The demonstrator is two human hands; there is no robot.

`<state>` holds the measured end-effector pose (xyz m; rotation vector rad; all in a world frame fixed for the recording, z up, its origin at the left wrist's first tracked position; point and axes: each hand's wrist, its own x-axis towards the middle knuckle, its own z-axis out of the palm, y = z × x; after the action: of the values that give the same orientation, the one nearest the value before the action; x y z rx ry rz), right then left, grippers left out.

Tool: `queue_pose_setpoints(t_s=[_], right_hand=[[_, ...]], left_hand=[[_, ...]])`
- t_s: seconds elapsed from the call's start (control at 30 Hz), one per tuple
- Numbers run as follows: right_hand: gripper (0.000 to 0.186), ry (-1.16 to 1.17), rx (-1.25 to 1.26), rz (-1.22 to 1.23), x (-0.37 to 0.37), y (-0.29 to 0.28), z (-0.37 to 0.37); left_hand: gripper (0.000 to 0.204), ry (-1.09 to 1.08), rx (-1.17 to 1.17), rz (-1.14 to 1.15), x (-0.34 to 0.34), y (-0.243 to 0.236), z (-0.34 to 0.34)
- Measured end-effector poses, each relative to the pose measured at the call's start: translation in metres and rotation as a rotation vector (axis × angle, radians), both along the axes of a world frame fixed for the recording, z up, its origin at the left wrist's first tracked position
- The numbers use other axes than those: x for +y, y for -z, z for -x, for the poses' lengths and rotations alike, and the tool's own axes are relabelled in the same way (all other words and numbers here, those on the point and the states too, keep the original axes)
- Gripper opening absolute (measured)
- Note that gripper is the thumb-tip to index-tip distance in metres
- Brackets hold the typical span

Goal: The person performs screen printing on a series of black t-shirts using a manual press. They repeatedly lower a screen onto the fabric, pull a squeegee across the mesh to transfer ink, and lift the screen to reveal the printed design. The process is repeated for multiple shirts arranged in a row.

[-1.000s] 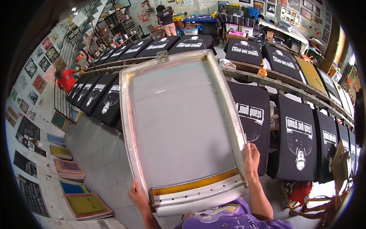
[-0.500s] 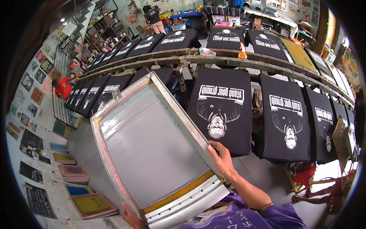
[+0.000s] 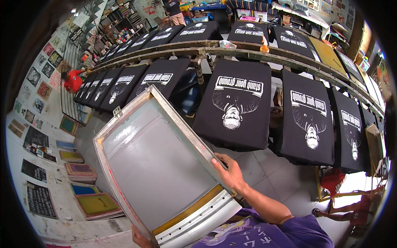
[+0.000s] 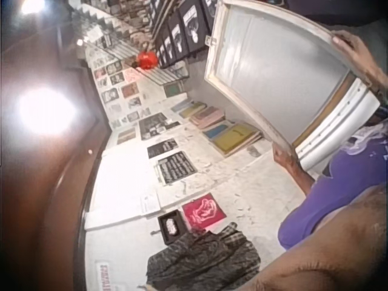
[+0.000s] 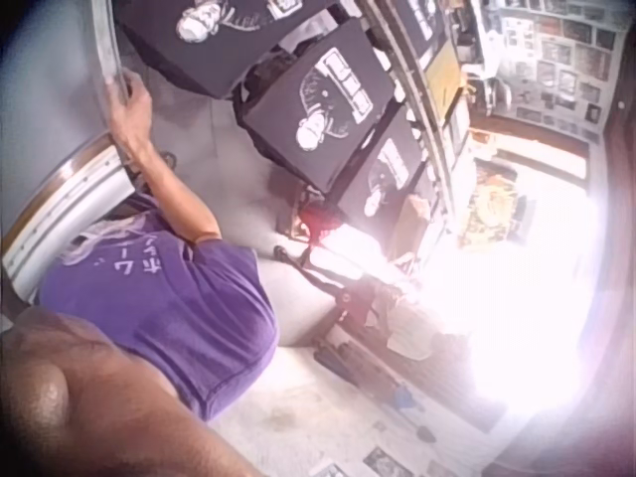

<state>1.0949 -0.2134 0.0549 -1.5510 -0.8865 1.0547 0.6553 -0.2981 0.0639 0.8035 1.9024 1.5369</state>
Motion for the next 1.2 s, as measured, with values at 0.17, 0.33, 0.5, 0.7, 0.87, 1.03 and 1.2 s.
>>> queue_pose_setpoints(t_s=[0.17, 0.33, 0.5, 0.7, 0.87, 1.03, 1.2], right_hand=[[0.077, 0.065, -0.041, -0.015, -0.010, -0.004, 0.013], [0.075, 0.150, -0.025, -0.025, -0.027, -0.009, 0.036], [0.072, 0.246, -0.035, -0.022, -0.054, -0.005, 0.059], [0.070, 0.388, -0.028, 0.005, -0.095, 0.019, 0.067], [0.060, 0.576, -0.004, 0.050, -0.132, 0.023, 0.070], [0.064, 0.653, -0.041, 0.121, -0.161, 0.032, 0.066], [0.078, 0.656, -0.152, 0.249, -0.195, 0.061, 0.039]], left_hand=[[0.050, 0.098, -0.046, -0.015, 0.015, 0.002, 0.017], [0.053, 0.159, 0.168, 0.032, 0.034, 0.022, 0.064], [0.053, 0.209, 0.234, 0.075, 0.047, 0.040, 0.099], [0.051, 0.321, 0.125, 0.099, 0.066, 0.038, 0.078], [0.036, 0.391, 0.272, -0.004, 0.083, 0.065, 0.068], [0.036, 0.485, 0.211, -0.010, 0.081, 0.033, 0.025], [0.038, 0.574, 0.273, 0.035, 0.081, 0.039, 0.008]])
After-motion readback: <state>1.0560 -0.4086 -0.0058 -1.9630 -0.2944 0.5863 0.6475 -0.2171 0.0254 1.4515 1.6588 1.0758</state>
